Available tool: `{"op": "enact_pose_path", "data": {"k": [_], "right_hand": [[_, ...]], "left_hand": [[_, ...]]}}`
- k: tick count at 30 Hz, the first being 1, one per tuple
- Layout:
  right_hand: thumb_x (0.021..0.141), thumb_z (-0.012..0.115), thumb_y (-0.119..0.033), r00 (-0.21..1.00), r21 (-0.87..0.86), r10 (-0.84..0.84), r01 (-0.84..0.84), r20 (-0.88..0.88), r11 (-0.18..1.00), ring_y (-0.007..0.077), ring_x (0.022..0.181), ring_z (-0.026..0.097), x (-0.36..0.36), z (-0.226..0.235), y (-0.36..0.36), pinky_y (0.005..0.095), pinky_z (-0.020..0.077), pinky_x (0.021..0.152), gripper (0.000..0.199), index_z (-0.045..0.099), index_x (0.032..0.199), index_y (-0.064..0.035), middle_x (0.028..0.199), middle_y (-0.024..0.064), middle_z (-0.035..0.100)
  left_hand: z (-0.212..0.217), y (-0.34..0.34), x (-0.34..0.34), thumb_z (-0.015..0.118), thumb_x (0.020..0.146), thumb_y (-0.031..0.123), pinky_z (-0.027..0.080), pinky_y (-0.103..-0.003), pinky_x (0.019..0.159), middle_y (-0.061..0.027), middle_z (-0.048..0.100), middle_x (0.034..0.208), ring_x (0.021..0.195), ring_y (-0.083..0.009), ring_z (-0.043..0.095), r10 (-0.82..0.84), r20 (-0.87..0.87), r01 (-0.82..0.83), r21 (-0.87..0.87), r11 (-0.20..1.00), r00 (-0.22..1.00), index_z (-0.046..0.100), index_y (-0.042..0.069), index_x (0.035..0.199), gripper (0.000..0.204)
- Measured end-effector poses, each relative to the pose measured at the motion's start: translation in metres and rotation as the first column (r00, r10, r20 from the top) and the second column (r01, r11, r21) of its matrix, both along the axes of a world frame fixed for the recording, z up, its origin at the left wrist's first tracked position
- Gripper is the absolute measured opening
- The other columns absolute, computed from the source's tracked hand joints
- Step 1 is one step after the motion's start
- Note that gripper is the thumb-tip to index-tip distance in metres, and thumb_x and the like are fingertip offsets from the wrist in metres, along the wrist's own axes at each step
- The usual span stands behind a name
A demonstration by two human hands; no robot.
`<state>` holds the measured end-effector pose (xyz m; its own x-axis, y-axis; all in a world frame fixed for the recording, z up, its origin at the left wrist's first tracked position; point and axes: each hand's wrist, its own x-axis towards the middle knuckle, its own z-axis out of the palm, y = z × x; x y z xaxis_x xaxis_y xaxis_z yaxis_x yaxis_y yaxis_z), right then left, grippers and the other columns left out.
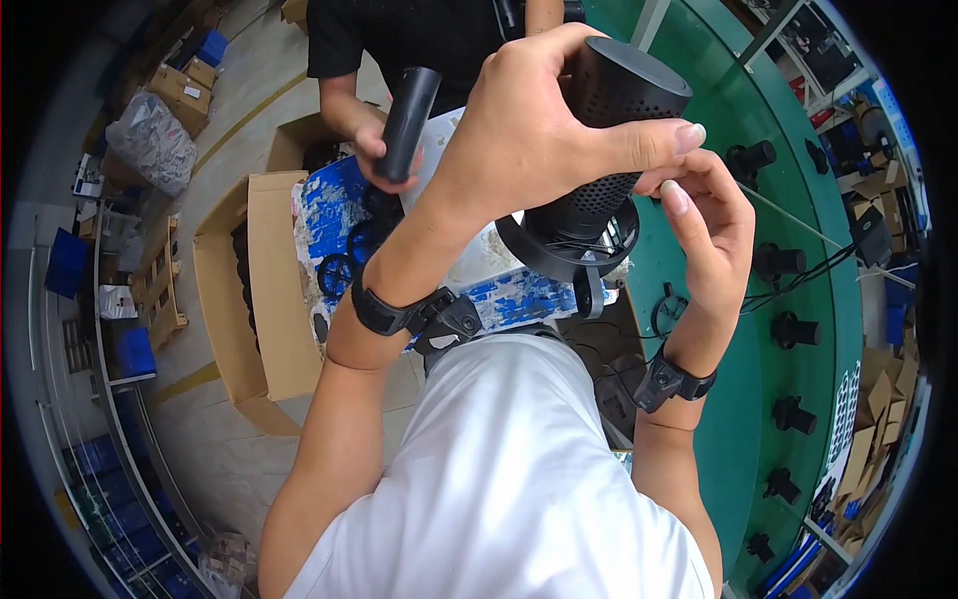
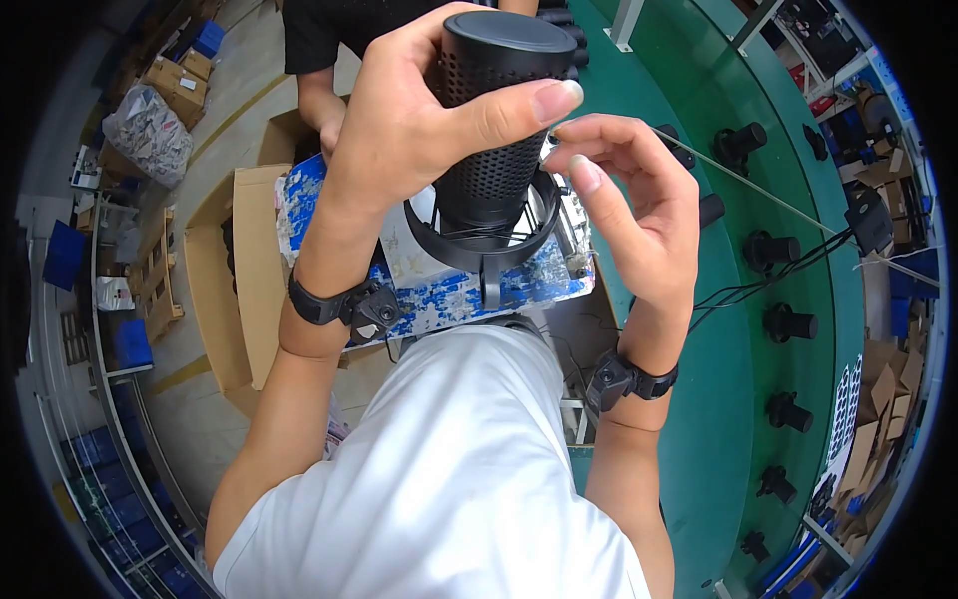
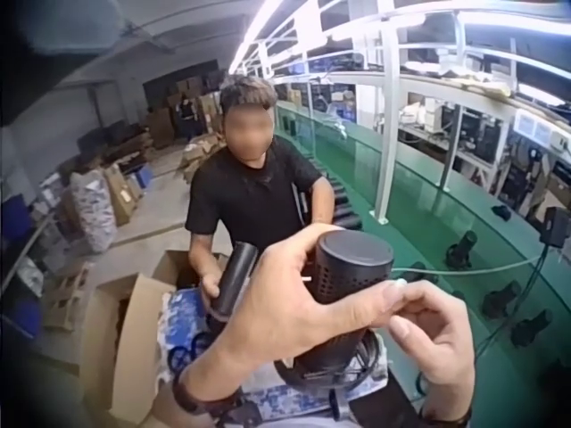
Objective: The person picks up microphone bodies from the table and places them into a box, then takes a shock mount and fits it onto a microphone. They press the assembly into a fixture on the table and place the completed unit back into the box.
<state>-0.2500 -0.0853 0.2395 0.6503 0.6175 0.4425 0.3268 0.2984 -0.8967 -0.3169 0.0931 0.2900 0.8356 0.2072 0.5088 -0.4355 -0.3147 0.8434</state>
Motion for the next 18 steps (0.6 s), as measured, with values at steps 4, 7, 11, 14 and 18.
{"op": "enact_pose_path", "data": {"k": [4,7,11,14,18], "right_hand": [[0.076,0.068,-0.011,0.973,-0.209,-0.003,0.052,0.23,0.977,0.0179,0.095,0.061,0.006,0.005,0.004,0.0325,0.046,0.084,0.029,0.061,0.101,0.0017,0.098,0.0077,0.064],[0.074,0.068,-0.01,0.869,-0.292,-0.013,0.181,0.495,0.939,0.0199,0.097,0.059,0.0,0.015,0.009,0.0315,0.0439,0.086,0.028,0.06,0.098,0.0008,0.107,0.01,0.062],[0.087,0.054,-0.013,0.98,0.196,-0.197,0.2,-0.033,0.96,0.0225,0.08,0.056,-0.013,-0.004,0.022,0.0345,0.0457,0.088,0.012,0.054,0.086,-0.0012,0.092,0.0116,0.059],[0.097,0.041,-0.03,0.435,0.79,0.714,-0.01,-0.549,0.613,0.012,0.06,0.038,-0.002,-0.036,0.016,0.042,0.0391,0.1,0.034,0.036,0.069,-0.0102,0.066,0.0004,0.036],[0.097,0.04,-0.037,0.364,0.897,0.856,-0.106,-0.367,0.43,0.0126,0.055,0.04,-0.009,-0.041,0.025,0.0444,0.0313,0.108,0.04,0.036,0.067,-0.0096,0.06,0.002,0.041]], "left_hand": [[-0.002,0.008,0.007,0.084,0.065,0.034,0.051,-0.022,0.059,-0.0048,0.067,0.071,0.063,-0.0094,0.063,0.07,0.014,-0.071,0.072,0.995,0.997,0.064,-0.001,0.081,0.044],[0.001,0.009,0.012,0.083,0.067,0.032,0.052,-0.024,0.061,-0.0067,0.066,0.074,0.065,-0.0114,0.064,0.203,0.228,-0.244,0.169,0.955,0.952,0.058,-0.001,0.09,0.047],[-0.008,0.037,0.04,0.076,0.077,0.011,0.047,-0.022,0.068,-0.0054,0.06,0.085,0.076,-0.009,0.059,-0.169,0.809,0.133,0.113,0.985,0.563,0.044,0.001,0.108,0.046],[-0.017,0.024,0.001,0.072,0.08,0.023,0.046,-0.021,0.073,-0.0047,0.059,0.092,0.078,-0.0083,0.057,0.395,0.303,-0.323,-0.261,0.91,0.867,0.053,0.0,0.112,0.044],[-0.019,0.023,0.002,0.074,0.078,0.023,0.046,-0.021,0.074,-0.0042,0.059,0.093,0.081,-0.0086,0.057,0.395,0.323,-0.356,-0.173,0.918,0.86,0.053,0.0,0.112,0.046]]}}
